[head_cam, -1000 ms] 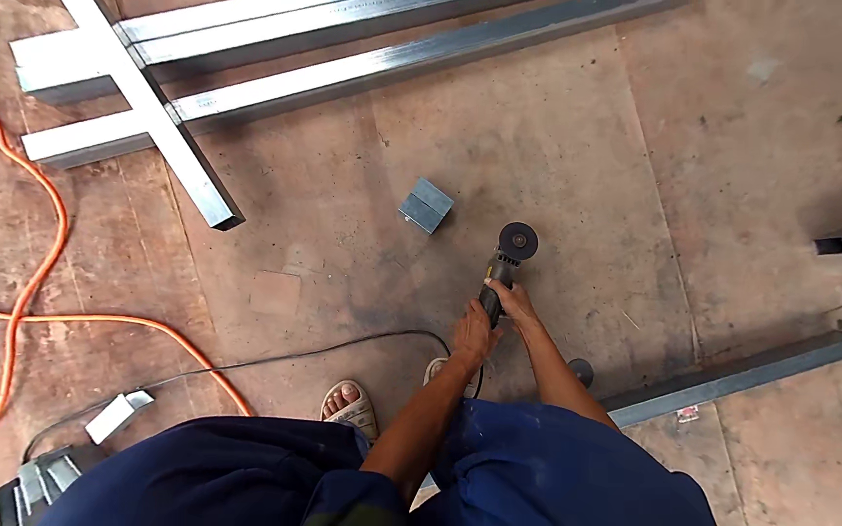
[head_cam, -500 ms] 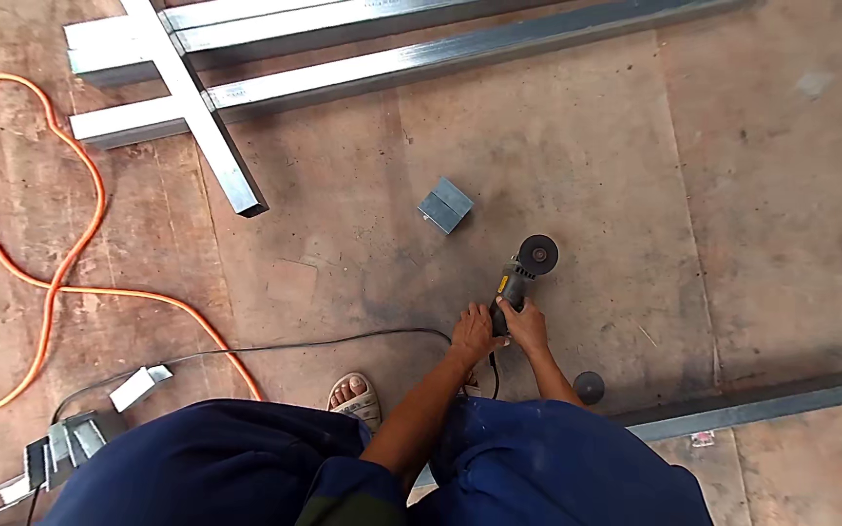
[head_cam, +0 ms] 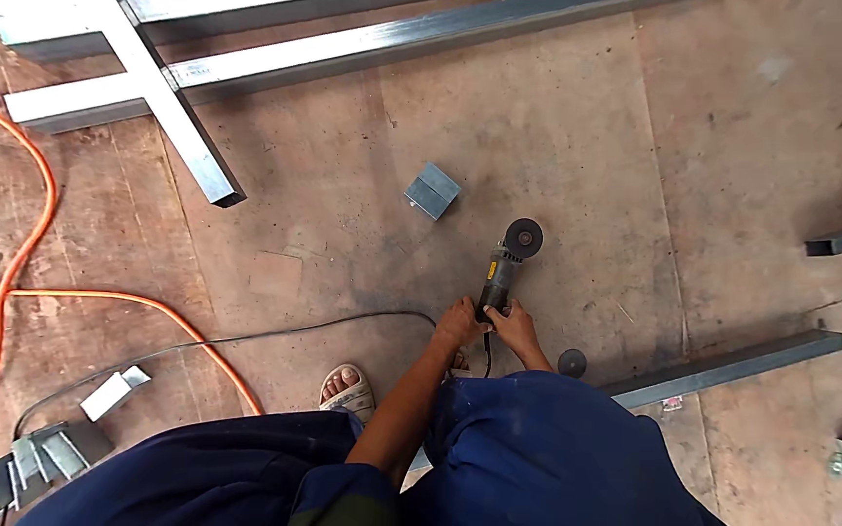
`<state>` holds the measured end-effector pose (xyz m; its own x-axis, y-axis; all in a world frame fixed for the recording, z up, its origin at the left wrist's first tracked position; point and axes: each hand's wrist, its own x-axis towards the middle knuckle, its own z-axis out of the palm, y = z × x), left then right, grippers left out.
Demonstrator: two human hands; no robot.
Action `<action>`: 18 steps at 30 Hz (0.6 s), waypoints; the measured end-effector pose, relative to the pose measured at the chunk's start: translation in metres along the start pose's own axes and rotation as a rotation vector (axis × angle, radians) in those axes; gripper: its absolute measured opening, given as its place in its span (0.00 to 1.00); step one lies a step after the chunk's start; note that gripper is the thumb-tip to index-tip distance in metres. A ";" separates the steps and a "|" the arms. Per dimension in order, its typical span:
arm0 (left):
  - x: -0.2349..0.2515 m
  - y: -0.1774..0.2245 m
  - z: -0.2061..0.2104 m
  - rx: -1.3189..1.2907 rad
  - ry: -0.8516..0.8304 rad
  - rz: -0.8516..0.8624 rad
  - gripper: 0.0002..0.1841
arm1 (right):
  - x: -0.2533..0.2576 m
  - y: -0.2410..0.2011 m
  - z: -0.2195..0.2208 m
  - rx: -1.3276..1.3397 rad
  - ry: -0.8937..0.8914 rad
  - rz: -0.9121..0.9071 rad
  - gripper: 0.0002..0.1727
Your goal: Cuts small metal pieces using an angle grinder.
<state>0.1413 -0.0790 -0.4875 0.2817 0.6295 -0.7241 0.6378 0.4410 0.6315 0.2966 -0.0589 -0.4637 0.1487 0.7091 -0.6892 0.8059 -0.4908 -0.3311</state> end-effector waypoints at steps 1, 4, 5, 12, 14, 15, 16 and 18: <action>0.001 -0.002 -0.001 0.002 -0.006 0.001 0.42 | 0.002 0.001 0.000 0.002 -0.003 0.000 0.36; 0.002 -0.007 -0.002 0.021 -0.023 -0.001 0.40 | 0.005 0.003 0.002 0.009 -0.006 -0.004 0.35; 0.002 -0.008 -0.004 0.026 -0.029 -0.003 0.40 | 0.006 0.003 0.002 0.014 -0.008 -0.003 0.35; 0.005 -0.027 -0.030 -0.128 0.110 -0.047 0.28 | 0.009 0.009 0.001 0.102 -0.026 0.012 0.39; 0.003 -0.033 -0.050 -0.168 0.250 -0.108 0.25 | 0.009 0.011 -0.001 0.127 -0.030 0.008 0.39; 0.003 -0.037 -0.061 -0.175 0.339 -0.129 0.25 | 0.009 0.013 -0.002 0.140 -0.031 0.008 0.40; 0.003 -0.040 -0.073 -0.177 0.424 -0.141 0.26 | 0.009 0.014 -0.004 0.151 -0.031 0.007 0.40; 0.009 -0.047 -0.101 -0.166 0.580 -0.151 0.30 | 0.009 0.016 -0.006 0.176 -0.017 -0.001 0.39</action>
<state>0.0415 -0.0296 -0.4956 -0.2684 0.7766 -0.5699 0.5067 0.6170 0.6022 0.3144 -0.0575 -0.4716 0.1371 0.7014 -0.6994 0.6929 -0.5725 -0.4383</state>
